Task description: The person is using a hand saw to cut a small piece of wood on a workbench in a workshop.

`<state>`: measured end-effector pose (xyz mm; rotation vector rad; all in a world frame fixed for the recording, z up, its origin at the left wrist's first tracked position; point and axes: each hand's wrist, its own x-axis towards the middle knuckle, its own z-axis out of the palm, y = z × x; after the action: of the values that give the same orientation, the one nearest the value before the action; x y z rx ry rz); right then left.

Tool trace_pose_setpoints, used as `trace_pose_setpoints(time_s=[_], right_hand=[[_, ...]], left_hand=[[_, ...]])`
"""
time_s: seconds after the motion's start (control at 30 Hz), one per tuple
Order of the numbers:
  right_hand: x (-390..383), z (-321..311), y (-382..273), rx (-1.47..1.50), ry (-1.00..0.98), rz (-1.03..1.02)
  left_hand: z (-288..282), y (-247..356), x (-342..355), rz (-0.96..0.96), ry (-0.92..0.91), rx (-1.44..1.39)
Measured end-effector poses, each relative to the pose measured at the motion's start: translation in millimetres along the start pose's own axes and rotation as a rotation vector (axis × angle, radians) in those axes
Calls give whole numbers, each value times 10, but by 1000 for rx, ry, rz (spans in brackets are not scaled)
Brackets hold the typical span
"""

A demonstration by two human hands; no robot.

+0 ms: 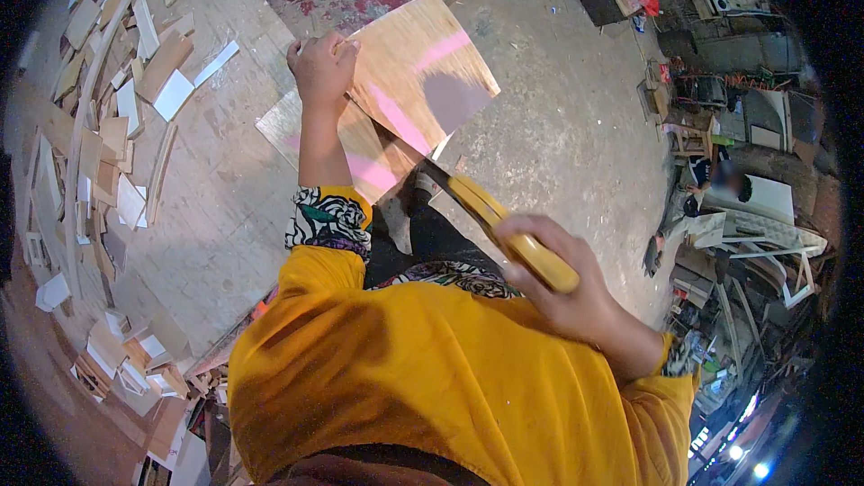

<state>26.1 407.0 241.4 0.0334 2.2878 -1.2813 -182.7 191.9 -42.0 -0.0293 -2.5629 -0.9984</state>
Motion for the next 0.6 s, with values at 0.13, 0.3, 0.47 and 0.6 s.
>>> trace_pose_setpoints(time_s=[0.13, 0.3, 0.47, 0.6], right_hand=[[306, 53, -81, 95, -127, 80], [69, 59, 26, -140, -93, -74], [5, 141, 145, -108, -61, -119], [228, 230, 464, -102, -60, -169]], left_hand=[[27, -2, 29, 25, -26, -1], [-40, -75, 29, -55, -63, 13], [29, -72, 22, -47, -48, -4], [35, -48, 23, 25, -1, -39]])
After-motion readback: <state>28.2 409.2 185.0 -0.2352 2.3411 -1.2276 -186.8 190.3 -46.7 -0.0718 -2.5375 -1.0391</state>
